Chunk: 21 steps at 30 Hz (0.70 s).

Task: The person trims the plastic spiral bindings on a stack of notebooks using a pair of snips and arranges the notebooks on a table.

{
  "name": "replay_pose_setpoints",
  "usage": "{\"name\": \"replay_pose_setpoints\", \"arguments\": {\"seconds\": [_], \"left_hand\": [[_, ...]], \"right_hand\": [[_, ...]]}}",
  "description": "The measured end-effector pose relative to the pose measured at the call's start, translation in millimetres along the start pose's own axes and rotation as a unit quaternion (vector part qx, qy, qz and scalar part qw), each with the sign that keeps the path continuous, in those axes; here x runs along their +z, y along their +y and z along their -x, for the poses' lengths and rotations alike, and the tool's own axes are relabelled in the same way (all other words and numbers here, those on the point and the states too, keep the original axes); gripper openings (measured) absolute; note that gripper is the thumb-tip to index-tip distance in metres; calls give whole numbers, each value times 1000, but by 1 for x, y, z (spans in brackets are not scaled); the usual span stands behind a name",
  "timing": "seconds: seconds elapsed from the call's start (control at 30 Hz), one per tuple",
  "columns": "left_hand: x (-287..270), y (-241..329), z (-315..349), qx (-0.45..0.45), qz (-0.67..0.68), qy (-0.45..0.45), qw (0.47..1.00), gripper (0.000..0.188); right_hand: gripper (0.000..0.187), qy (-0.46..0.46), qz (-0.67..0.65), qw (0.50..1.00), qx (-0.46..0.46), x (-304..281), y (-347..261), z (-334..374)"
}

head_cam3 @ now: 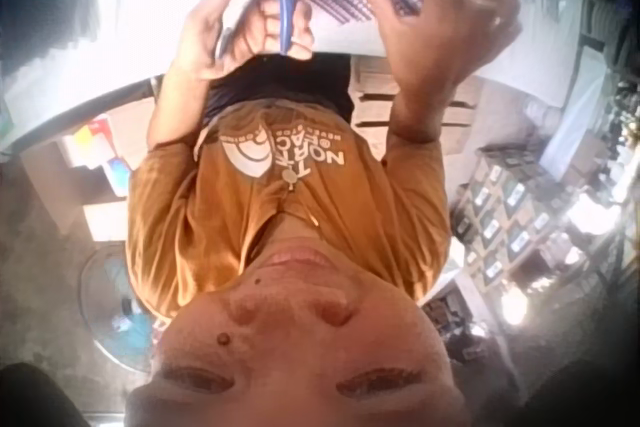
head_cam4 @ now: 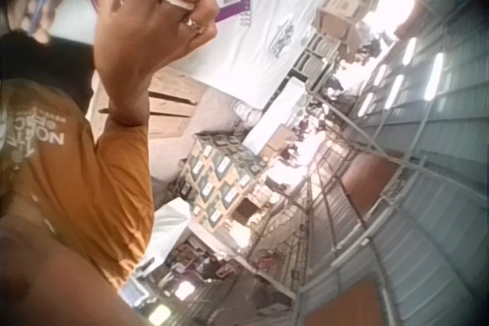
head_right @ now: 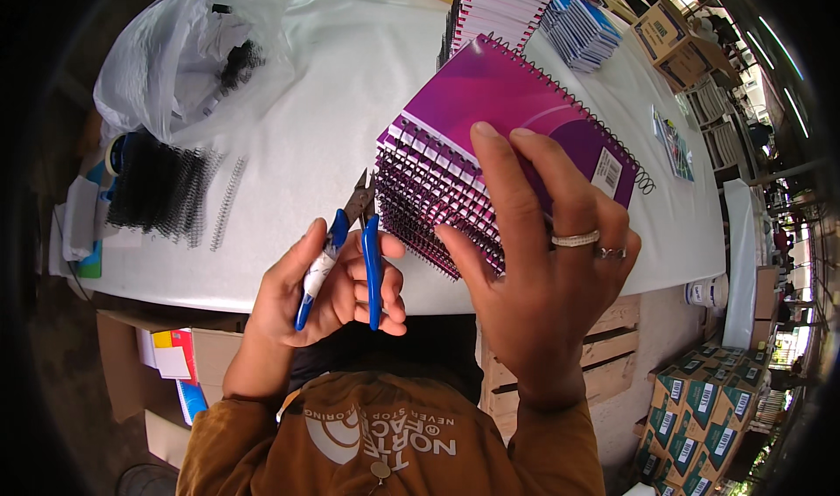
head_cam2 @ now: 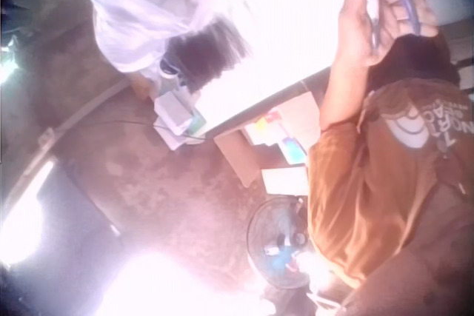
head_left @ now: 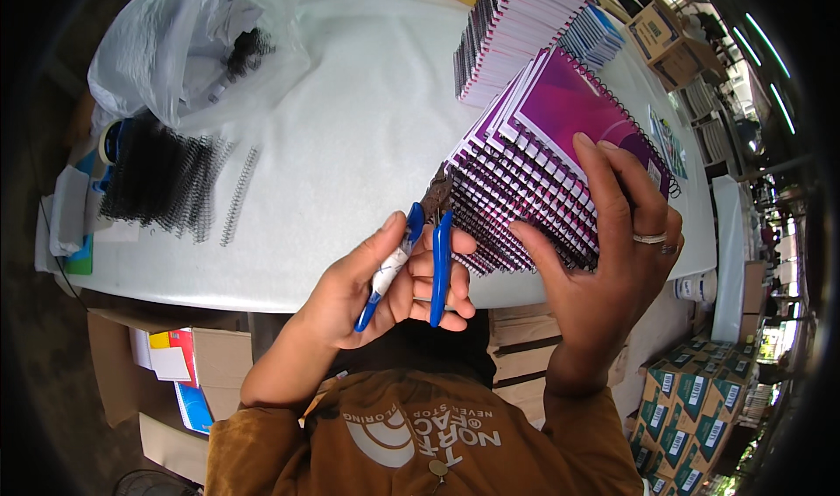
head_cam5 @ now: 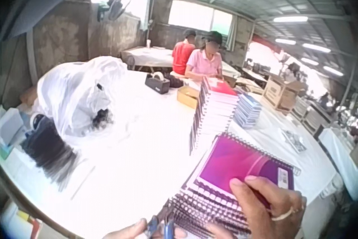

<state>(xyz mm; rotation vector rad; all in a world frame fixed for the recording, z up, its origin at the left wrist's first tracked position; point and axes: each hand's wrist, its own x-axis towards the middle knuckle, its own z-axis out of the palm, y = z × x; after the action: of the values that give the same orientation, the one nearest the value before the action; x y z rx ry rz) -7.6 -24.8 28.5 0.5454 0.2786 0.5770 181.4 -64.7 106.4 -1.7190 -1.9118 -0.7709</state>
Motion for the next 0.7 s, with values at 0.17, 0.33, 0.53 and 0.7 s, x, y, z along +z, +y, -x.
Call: {"name": "replay_pose_setpoints", "arguments": {"seconds": [0.17, 0.33, 0.53, 0.7], "left_hand": [[13, 9, 3, -1, -272, 123, 954, 49], [5, -8, -6, 135, -402, 149, 893, 53], [-12, -1, -12, -27, 160, -125, 979, 61], [7, -10, -7, 133, -561, 219, 787, 44]], "right_hand": [[72, -4, 1, 1000, -2, -1, 2, -1], [75, -27, 15, 1000, 0, -4, 0, 0], [78, -17, 27, 999, -16, -1, 3, 3], [78, -20, 29, 999, -20, -2, 0, 2]]}}
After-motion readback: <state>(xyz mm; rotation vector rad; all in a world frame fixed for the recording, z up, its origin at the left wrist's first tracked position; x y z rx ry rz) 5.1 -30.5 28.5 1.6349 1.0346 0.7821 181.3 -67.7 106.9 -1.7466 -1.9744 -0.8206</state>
